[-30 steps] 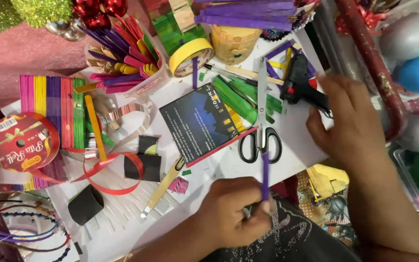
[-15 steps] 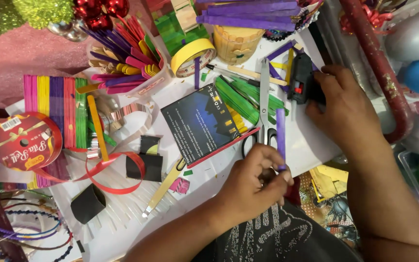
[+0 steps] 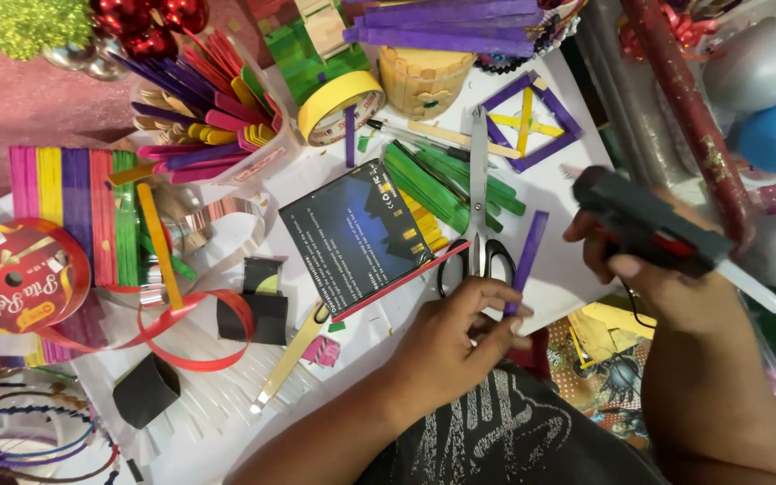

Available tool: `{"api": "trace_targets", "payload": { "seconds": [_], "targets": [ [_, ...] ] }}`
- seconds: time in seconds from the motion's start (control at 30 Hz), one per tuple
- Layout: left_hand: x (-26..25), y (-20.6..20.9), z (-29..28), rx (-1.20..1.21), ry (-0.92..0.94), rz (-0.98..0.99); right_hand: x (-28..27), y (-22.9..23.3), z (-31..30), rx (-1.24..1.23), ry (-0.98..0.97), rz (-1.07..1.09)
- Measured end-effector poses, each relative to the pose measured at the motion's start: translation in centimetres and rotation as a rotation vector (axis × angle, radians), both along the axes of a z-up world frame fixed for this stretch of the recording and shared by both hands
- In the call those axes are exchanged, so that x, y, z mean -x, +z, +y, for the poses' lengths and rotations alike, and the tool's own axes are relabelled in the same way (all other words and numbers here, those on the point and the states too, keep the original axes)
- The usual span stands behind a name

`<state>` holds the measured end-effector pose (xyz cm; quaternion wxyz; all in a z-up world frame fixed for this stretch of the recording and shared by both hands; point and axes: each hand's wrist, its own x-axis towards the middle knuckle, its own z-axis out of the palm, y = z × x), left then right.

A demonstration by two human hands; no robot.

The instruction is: Assembling a popsicle stick craft by cutting sticks and gluing them to a base.

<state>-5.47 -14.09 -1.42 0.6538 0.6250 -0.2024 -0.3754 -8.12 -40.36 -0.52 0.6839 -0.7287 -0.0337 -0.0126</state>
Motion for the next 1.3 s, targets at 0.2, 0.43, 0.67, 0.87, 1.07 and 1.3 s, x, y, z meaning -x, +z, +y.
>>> {"api": "trace_targets", "payload": {
  "seconds": [0.2, 0.43, 0.67, 0.87, 1.07, 1.3],
  "targets": [
    [-0.4, -0.5, -0.5, 0.032, 0.157, -0.112, 0.8, 0.0, 1.1, 0.099, -0.098, 0.121],
    [-0.3, -0.8, -0.7, 0.013, 0.207, -0.111, 0.7, 0.2, 1.5, 0.350, -0.078, -0.034],
    [0.1, -1.3, -0.9, 0.094, 0.216, 0.034, 0.5, -1.3, 1.2, 0.304, -0.040, 0.012],
    [0.3, -0.5, -0.7, 0.356, 0.176, 0.233, 0.5, -1.1, 1.0, 0.546, -0.036, -0.172],
    [0.8, -0.4, -0.6, 0.401, 0.152, 0.304, 0.0, 0.0, 1.0, 0.554, -0.013, -0.212],
    [0.7, -0.6, -0.4, 0.454, 0.147, 0.328, -0.1, -1.8, -1.2, 0.875, 0.038, -0.440]
  ]
}}
